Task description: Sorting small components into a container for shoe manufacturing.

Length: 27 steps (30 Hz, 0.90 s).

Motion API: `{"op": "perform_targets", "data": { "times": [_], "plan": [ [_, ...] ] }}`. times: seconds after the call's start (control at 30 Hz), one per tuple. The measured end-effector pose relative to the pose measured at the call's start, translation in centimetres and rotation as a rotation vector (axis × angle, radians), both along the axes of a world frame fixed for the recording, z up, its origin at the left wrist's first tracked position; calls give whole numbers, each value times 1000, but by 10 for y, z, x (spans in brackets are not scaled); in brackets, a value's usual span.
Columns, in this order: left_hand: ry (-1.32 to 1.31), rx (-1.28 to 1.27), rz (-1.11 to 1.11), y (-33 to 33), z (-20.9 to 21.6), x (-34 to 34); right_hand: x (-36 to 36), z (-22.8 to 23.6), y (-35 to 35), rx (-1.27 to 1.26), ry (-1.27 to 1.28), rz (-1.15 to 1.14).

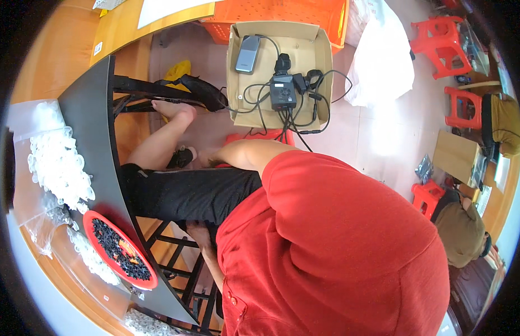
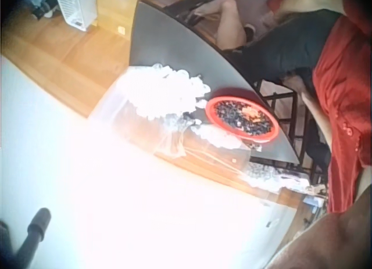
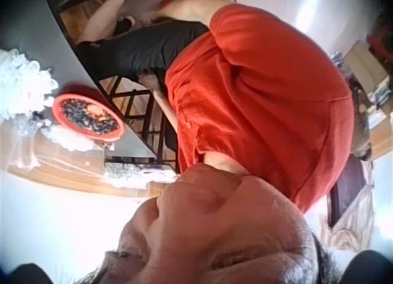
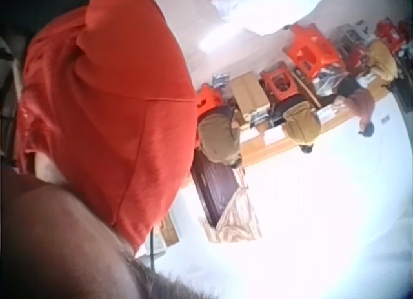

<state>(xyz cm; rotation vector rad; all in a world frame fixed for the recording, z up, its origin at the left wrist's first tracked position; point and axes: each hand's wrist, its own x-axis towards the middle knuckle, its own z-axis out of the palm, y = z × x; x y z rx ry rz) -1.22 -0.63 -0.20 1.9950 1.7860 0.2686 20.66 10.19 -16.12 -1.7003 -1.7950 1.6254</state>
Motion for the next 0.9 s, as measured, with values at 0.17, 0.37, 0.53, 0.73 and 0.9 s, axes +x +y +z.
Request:
{"op": "perform_targets", "data": {
  "times": [0.17,0.37,0.53,0.73,0.9],
  "plan": [
    [29,-112,41,3,6,5,47,38,-3,-122,-235,-175],
    [28,-82,-237,27,5,-4,81,26,-8,-115,-350,-244],
    [-140,-181,-116,37,1,-15,118,-20,-2,-18,-275,-226],
    [-361,-5,24,1,13,-25,161,63,20,-158,58,-433],
    [-341,-3,121,1,12,-34,194,142,44,-364,639,-636]
  ]
}}
